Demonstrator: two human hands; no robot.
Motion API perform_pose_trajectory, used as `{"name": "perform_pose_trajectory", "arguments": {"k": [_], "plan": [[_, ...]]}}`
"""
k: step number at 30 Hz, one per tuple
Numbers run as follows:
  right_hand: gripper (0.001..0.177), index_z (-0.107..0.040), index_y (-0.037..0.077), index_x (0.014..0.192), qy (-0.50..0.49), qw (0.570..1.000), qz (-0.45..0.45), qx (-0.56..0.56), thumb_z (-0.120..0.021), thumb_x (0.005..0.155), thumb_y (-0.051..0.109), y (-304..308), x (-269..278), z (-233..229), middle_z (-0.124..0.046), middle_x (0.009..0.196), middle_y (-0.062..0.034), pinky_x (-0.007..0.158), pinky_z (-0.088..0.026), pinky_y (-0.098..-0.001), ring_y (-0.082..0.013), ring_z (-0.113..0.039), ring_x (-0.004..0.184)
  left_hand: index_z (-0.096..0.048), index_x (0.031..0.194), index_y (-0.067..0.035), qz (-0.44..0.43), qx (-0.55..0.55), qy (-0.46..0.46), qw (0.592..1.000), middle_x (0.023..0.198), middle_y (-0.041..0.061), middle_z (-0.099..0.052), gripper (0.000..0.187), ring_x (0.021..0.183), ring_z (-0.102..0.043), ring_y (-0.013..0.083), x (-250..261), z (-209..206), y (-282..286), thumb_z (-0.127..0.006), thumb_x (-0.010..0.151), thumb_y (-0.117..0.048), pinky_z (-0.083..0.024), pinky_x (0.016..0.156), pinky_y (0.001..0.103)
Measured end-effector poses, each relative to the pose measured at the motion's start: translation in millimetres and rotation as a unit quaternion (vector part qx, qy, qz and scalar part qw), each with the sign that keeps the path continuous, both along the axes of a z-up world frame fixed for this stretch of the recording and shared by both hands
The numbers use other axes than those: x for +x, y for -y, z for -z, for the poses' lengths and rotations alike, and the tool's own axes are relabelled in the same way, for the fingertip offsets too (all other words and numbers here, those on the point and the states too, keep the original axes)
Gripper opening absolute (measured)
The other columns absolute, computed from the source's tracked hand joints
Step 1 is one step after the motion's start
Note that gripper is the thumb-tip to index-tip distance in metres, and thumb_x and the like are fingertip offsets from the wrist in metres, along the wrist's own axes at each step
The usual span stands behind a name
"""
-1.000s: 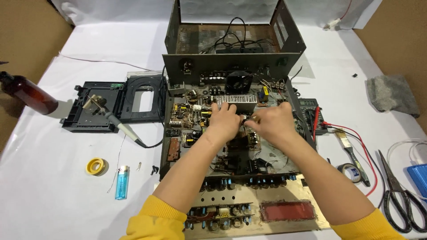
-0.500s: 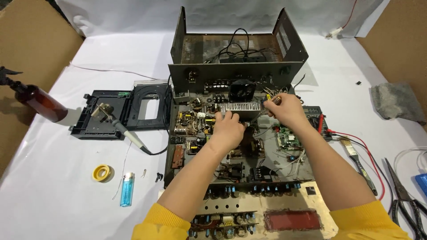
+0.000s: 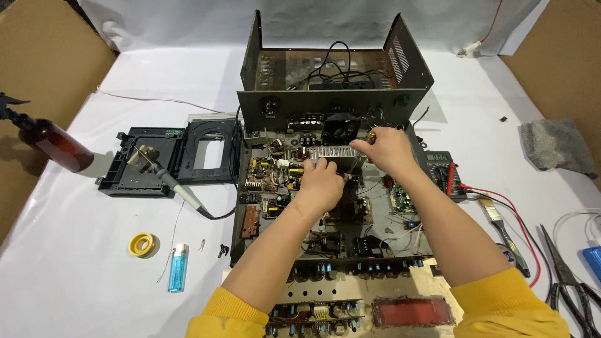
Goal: The person uses a multimeter to test various points on the circuit board of a disassembled electronic device. They probe different components and wires with the multimeter leads while holding the device steady with their other hand.
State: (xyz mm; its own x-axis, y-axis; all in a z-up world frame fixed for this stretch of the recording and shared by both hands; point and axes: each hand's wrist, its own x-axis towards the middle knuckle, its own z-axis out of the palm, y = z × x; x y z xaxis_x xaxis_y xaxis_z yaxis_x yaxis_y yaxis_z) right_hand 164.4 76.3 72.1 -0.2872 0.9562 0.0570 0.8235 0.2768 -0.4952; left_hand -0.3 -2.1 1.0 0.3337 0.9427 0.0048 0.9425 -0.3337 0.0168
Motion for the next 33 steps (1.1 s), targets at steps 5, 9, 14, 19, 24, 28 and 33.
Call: {"name": "perform_pose_trajectory", "arguments": {"k": [5, 9, 14, 19, 24, 28, 33], "plan": [[0.054, -0.070, -0.001, 0.085, 0.023, 1.000, -0.007, 0.019, -0.067, 0.098, 0.052, 7.5, -1.0, -2.4, -0.071, 0.070, -0.0188, 0.081, -0.056, -0.0434, -0.0374, -0.073, 0.077, -0.077, 0.098, -0.006, -0.012, -0.019, 0.003, 1.000, 0.115, 0.017, -0.061, 0.030, 0.110, -0.046, 0.0335, -0.6, -13.4, 4.7, -0.048, 0.100, -0.012, -0.028, 0.091, 0.052], [0.044, -0.073, 0.005, 0.090, 0.030, 0.998, 0.035, 0.053, -0.069, 0.096, 0.048, -5.4, 16.2, 15.1, -0.073, 0.073, -0.0134, 0.076, -0.056, -0.0437, -0.0362, -0.073, 0.083, -0.077, 0.097, -0.005, -0.002, -0.010, 0.005, 1.000, 0.113, 0.018, -0.061, 0.028, 0.109, -0.046, 0.0341, -1.9, -2.5, 1.2, -0.050, 0.099, -0.012, -0.027, 0.091, 0.052], [0.039, -0.074, 0.007, 0.083, 0.031, 0.997, 0.019, 0.068, -0.068, 0.094, 0.044, 9.9, 8.4, 12.2, -0.072, 0.070, -0.0137, 0.072, -0.056, -0.0422, -0.0356, -0.073, 0.078, -0.077, 0.101, -0.004, -0.009, -0.003, 0.005, 1.000, 0.117, 0.019, -0.062, 0.029, 0.110, -0.046, 0.0344, 0.2, -1.1, 2.1, -0.049, 0.098, -0.012, -0.028, 0.090, 0.053], [0.036, -0.075, 0.009, 0.107, 0.135, 0.985, -0.070, 0.080, -0.060, 0.098, 0.040, 19.7, -4.3, 7.3, -0.078, 0.082, -0.0112, 0.085, -0.053, -0.0418, -0.0330, -0.075, 0.086, -0.077, 0.105, -0.006, -0.016, -0.005, 0.018, 1.000, 0.118, 0.016, -0.063, 0.030, 0.111, -0.047, 0.0330, -1.0, -3.5, 2.0, -0.048, 0.098, -0.012, -0.028, 0.091, 0.052], [0.034, -0.070, 0.014, 0.124, 0.232, 0.966, -0.108, 0.041, -0.057, 0.100, 0.035, 22.3, -16.4, -2.3, -0.080, 0.099, -0.0061, 0.091, -0.045, -0.0395, -0.0262, -0.075, 0.096, -0.073, 0.116, -0.007, -0.027, -0.047, -0.018, 0.998, 0.132, 0.015, -0.060, 0.034, 0.116, -0.043, 0.0315, 0.3, -14.0, 3.7, -0.045, 0.097, -0.011, -0.027, 0.094, 0.051], [0.037, -0.070, 0.011, 0.123, 0.244, 0.961, -0.118, 0.044, -0.059, 0.099, 0.037, 20.4, -15.8, 5.6, -0.078, 0.102, -0.0085, 0.090, -0.047, -0.0427, -0.0290, -0.075, 0.099, -0.072, 0.119, -0.007, -0.026, -0.056, -0.008, 0.998, 0.134, 0.015, -0.058, 0.035, 0.118, -0.043, 0.0318, 0.0, -13.5, 2.3, -0.044, 0.098, -0.013, -0.027, 0.096, 0.052], [0.045, -0.073, 0.004, 0.099, 0.213, 0.961, -0.122, 0.131, -0.060, 0.098, 0.047, 28.0, -10.9, 14.0, -0.076, 0.081, -0.0156, 0.082, -0.054, -0.0446, -0.0352, -0.076, 0.085, -0.070, 0.122, -0.008, -0.036, -0.081, -0.014, 0.996, 0.138, 0.012, -0.056, 0.036, 0.121, -0.041, 0.0305, 2.4, -21.4, 6.3, -0.043, 0.100, -0.017, -0.026, 0.099, 0.051]]}}
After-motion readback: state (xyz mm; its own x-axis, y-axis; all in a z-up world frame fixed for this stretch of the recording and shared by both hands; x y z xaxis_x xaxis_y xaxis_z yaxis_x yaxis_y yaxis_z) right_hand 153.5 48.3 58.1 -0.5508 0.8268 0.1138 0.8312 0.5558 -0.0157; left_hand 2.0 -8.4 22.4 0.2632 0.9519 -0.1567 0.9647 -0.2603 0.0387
